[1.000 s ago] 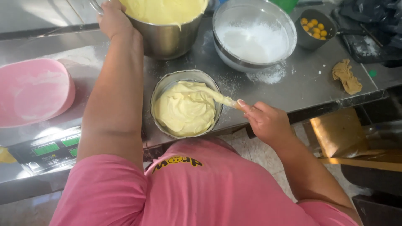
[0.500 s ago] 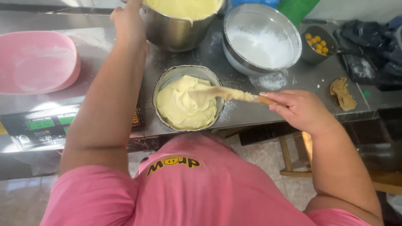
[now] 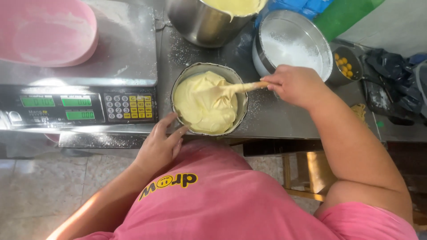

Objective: The person cuts a sheet of parchment paper and places it into a round metal baking pan. They then grease the pan with a solid fat and pour yellow cake batter from a mixing bowl into the pan, spreading it evenly with a spatula.

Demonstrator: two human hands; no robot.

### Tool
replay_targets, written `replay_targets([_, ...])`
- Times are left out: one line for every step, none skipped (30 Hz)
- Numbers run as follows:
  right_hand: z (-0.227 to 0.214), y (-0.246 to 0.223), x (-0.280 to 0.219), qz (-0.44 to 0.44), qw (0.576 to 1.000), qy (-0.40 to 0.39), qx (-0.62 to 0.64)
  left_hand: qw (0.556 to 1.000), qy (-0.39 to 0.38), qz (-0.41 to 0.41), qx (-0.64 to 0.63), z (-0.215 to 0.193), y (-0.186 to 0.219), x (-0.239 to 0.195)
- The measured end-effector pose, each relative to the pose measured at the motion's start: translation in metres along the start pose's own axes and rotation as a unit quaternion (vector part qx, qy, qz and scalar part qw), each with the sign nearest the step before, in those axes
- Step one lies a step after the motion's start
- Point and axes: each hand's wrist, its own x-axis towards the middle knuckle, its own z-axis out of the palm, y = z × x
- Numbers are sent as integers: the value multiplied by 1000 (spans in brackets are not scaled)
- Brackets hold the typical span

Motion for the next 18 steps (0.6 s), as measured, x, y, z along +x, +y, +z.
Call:
replay_targets([0,0,5,4,1000,13,-14,1000,-8,-2,-2,3,1,-1])
replay_targets([0,0,11,9,999,29,-26,1000,-16,-1,-2,5,-1,-1])
replay_targets([-8,-2,9,6,999,29,-29,1000,-14,-4,-1,6,-1,-1])
replay_targets([-15,-5,7,15,999,18,-24,1000,-4,-2,27,7,-1,-2])
replay_targets([-22,-8,5,24,1000,8,-18,998,6,0,55,9,-1,-3])
replay_targets([-31,-12,-1,22,1000,5,-18,998,4,-2,55,12,-2,-3])
replay_targets([-40,-15,-8,53,999,-12,9,999,11,-6,44,15,-3,-3])
replay_targets([-51,-18,-15,85,995,-27,35,999,20,-7,33,19,-6,-1])
replay_targets([-56,-17,-18,86,995,-28,35,999,20,-7,33,21,-5,-1])
replay_targets([-62,-16,-23,108,990,-55,66,999,30,-16,21,23,-6,0])
replay_targets([-68,-14,-27,131,983,-83,98,999,40,-25,8,25,-6,2])
replay_targets([-65,-7,-26,132,983,-84,98,999,39,-25,7,28,-8,1])
replay_targets([-63,0,-25,147,977,-92,126,998,39,-41,-3,31,-10,1])
replay_targets([-60,7,-24,162,969,-100,154,998,38,-56,-13,34,-13,0])
replay_targets([-63,-1,-22,163,969,-101,155,998,37,-55,-14,33,-13,3])
replay_targets([-64,-9,-21,152,969,-104,163,997,26,-73,-3,31,-13,4])
replay_targets([-66,-18,-21,141,969,-107,170,996,15,-90,7,29,-12,6])
replay_targets([-63,-27,-18,144,969,-106,173,996,14,-86,6,31,-13,4])
